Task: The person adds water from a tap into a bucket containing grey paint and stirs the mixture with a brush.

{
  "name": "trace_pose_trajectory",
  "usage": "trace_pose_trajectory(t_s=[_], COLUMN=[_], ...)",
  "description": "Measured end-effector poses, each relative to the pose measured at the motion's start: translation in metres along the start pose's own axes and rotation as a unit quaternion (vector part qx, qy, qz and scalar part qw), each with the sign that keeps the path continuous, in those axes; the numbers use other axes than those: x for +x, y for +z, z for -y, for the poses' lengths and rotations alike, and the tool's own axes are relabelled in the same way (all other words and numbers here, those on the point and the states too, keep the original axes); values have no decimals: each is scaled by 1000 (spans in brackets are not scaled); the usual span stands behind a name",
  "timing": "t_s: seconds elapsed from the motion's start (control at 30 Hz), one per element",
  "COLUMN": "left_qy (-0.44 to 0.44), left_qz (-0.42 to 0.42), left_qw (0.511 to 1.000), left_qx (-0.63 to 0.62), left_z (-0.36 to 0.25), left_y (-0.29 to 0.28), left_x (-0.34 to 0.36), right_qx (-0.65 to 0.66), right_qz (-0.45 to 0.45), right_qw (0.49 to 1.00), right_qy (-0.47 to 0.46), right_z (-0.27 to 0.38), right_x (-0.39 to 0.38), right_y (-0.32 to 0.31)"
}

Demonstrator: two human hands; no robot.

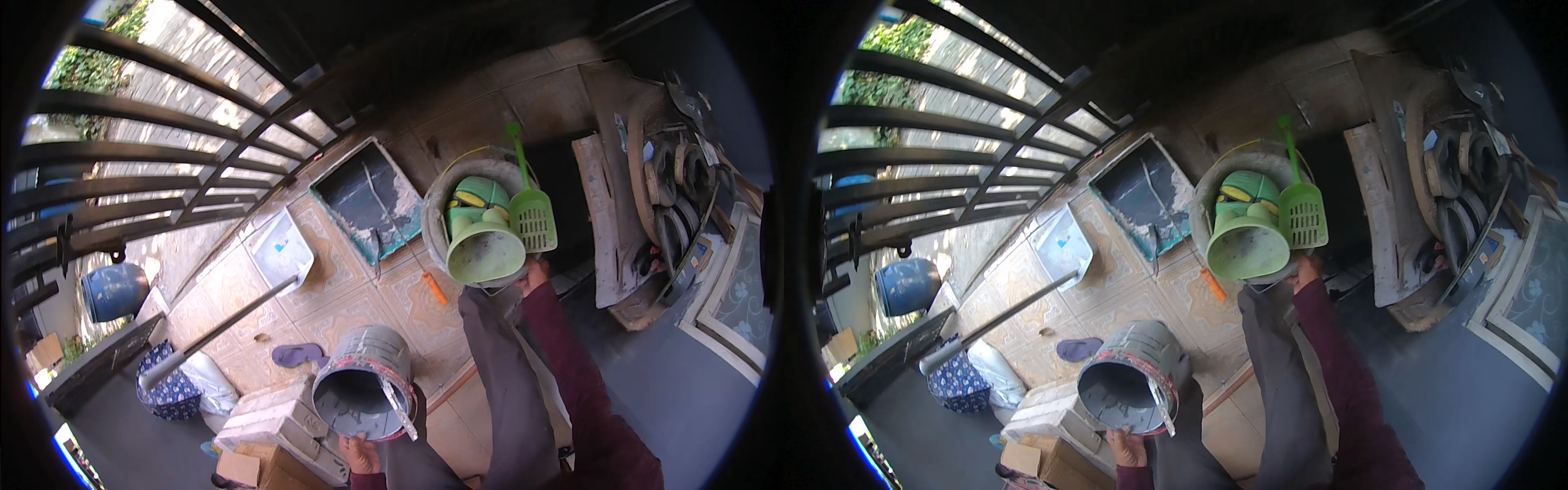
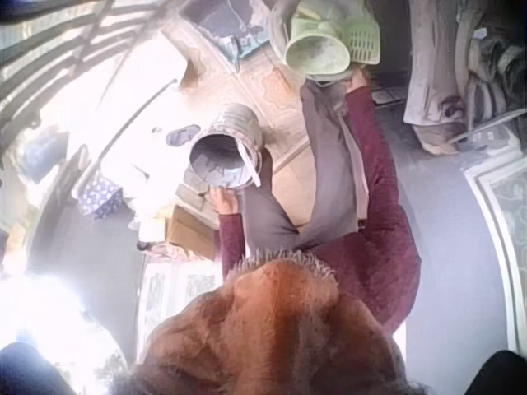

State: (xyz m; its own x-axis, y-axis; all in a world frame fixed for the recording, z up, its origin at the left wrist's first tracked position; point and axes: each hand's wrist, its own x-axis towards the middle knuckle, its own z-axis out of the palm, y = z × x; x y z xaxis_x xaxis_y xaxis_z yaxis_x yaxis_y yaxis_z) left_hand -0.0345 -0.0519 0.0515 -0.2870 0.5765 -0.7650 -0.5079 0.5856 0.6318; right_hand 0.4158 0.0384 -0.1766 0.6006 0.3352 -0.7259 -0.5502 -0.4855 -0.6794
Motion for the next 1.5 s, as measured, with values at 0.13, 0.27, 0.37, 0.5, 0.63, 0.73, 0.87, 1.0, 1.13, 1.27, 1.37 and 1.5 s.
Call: trace_pose_trajectory(t_s=[0.13, 0.27, 0.37, 0.5, 0.63, 0.73, 0.87, 1.0, 1.13, 1.27, 1.37, 1.5], left_qy=[-23, -11, -10, 24, 16, 21, 26, 21, 5, -5, -22, -25], left_qz=[-11, -16, -42, -77, -129, -178, -201, -252, -274, -289, -326, -356], left_qw=[1000, 1000, 999, 995, 987, 978, 967, 953, 941, 929, 913, 889], left_qx=[10, 7, -7, -52, -93, -105, -153, -169, -200, -233, -245, -289], left_z=[-11, -24, -40, -40, -49, -43, -35, -13, 7, 35, 54, 74], left_y=[-44, -114, -159, -204, -234, -265, -282, -307, -319, -328, -334, -332], left_x=[-12, -30, -58, -75, -102, -121, -130, -134, -126, -117, -125, -121], right_qx=[18, 23, -14, -61, -137, -222, -284, -316, -350, -389, -409, -432], right_qz=[56, 65, 78, 168, 232, 267, 332, 381, 413, 434, 445, 473], right_qw=[998, 998, 996, 984, 963, 937, 899, 869, 840, 811, 796, 766], right_qy=[20, 13, 31, -10, 10, 13, -3, -15, -18, -41, 1, -47], right_z=[5, -3, -8, -29, -80, -122, -190, -246, -275, -317, -344, -384], right_x=[-53, -128, -199, -250, -256, -278, -277, -295, -311, -310, -345, -383], right_y=[-19, -6, 12, 35, 55, 99, 147, 208, 273, 330, 384, 452])
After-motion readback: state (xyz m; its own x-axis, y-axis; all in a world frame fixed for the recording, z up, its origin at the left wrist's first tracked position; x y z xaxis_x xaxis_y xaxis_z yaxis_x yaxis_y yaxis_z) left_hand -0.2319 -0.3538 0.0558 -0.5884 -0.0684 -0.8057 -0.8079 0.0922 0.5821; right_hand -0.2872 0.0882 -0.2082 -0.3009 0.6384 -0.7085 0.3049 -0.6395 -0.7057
